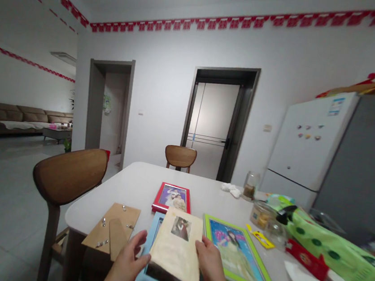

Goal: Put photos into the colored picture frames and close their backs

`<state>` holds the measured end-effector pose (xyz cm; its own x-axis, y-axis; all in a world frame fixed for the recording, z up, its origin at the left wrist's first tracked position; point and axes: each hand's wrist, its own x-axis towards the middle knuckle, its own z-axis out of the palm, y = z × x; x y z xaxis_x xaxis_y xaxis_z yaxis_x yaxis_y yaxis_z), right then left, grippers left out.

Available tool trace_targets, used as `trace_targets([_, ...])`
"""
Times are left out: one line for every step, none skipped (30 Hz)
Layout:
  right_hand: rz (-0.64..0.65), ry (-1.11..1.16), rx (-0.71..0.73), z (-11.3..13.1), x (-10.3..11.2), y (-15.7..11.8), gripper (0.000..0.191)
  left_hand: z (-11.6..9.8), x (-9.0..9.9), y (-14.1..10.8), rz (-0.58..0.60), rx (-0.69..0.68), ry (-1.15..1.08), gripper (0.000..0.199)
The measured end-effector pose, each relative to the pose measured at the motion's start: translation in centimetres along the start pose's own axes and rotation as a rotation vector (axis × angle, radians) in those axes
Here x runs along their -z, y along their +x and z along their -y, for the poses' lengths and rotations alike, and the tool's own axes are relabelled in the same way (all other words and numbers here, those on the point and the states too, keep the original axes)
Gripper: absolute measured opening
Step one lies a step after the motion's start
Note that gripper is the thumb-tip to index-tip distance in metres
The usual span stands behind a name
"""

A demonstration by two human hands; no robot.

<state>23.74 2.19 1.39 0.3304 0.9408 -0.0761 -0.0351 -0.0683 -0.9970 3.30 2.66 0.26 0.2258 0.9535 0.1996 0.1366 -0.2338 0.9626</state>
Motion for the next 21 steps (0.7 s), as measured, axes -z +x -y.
trace_targets([0.003, -0.048, -0.013, -0.2, 0.6, 0.3, 0.04, 0.1, 0.2, -0.1, 0.024, -0.006, 0.121, 0.058])
trace_targets([0.015, -0.088, -0.022, -0.5, 1.0, 0.6, 0.04, 0.2, 0.3, -0.2, 0.065, -0.021, 0.226, 0.057])
trace_targets([0.035, -0.123, -0.023, -0.7, 1.3, 0.9, 0.041, 0.3, 0.2, -0.4, 0.107, -0.036, 0.31, 0.055])
trace_targets([0.055, -0.157, -0.013, -0.9, 1.4, 1.1, 0.041, 0.4, 0.2, -0.6, 0.149, -0.049, 0.373, 0.055])
trace_targets([0.072, -0.197, 0.0, -1.1, 1.3, 1.2, 0.042, 0.6, 0.0, -0.8, 0.187, -0.065, 0.42, 0.055])
trace_targets([0.077, -0.244, 0.018, -1.2, 1.1, 1.4, 0.042, 0.7, -0.1, -0.9, 0.217, -0.084, 0.456, 0.056])
trace_targets([0.075, -0.299, 0.036, -1.3, 0.9, 1.6, 0.042, 0.8, -0.2, -1.0, 0.24, -0.107, 0.484, 0.057])
trace_targets([0.063, -0.362, 0.052, -1.3, 0.6, 1.8, 0.042, 1.0, -0.2, -1.1, 0.258, -0.127, 0.509, 0.058])
trace_targets([0.041, -0.429, 0.067, -1.3, 0.4, 2.0, 0.041, 1.2, -0.2, -1.1, 0.277, -0.142, 0.531, 0.059])
trace_targets([0.015, -0.495, 0.083, -1.3, 0.3, 2.2, 0.041, 1.3, -0.2, -1.1, 0.294, -0.151, 0.554, 0.059])
trace_targets([-0.011, -0.554, 0.1, -1.4, 0.2, 2.4, 0.041, 1.4, -0.2, -1.0, 0.31, -0.157, 0.58, 0.058])
trace_targets([-0.035, -0.605, 0.119, -1.4, 0.1, 2.6, 0.041, 1.5, -0.1, -0.9, 0.327, -0.163, 0.608, 0.058])
trace_targets([-0.054, -0.652, 0.136, -1.4, 0.1, 2.7, 0.041, 1.6, -0.1, -0.9, 0.345, -0.175, 0.634, 0.059])
trace_targets([-0.075, -0.698, 0.157, -1.4, 0.1, 2.7, 0.041, 1.7, -0.1, -0.8, 0.368, -0.198, 0.656, 0.059])
trace_targets([-0.091, -0.749, 0.18, -1.4, 0.0, 2.7, 0.041, 1.7, -0.2, -0.7, 0.394, -0.232, 0.673, 0.059])
trace_targets([-0.106, -0.804, 0.211, -1.3, 0.0, 2.6, 0.041, 1.8, -0.2, -0.6, 0.421, -0.272, 0.686, 0.058])
trace_targets([-0.117, -0.861, 0.243, -1.2, -0.1, 2.5, 0.041, 1.9, -0.3, -0.5, 0.445, -0.311, 0.696, 0.057])
trace_targets([-0.123, -0.916, 0.274, -1.1, -0.2, 2.3, 0.041, 2.0, -0.5, -0.4, 0.463, -0.344, 0.705, 0.056])
trace_targets([-0.125, -0.968, 0.301, -1.0, -0.3, 2.2, 0.04, 2.2, -0.6, -0.4, 0.471, -0.365, 0.715, 0.055])
trace_targets([-0.126, -1.017, 0.315, -1.0, -0.4, 2.0, 0.039, 2.3, -0.7, -0.3, 0.473, -0.373, 0.728, 0.056])
trace_targets([-0.125, -1.057, 0.32, -0.9, -0.4, 1.9, 0.037, 2.4, -0.8, -0.3, 0.472, -0.373, 0.743, 0.058])
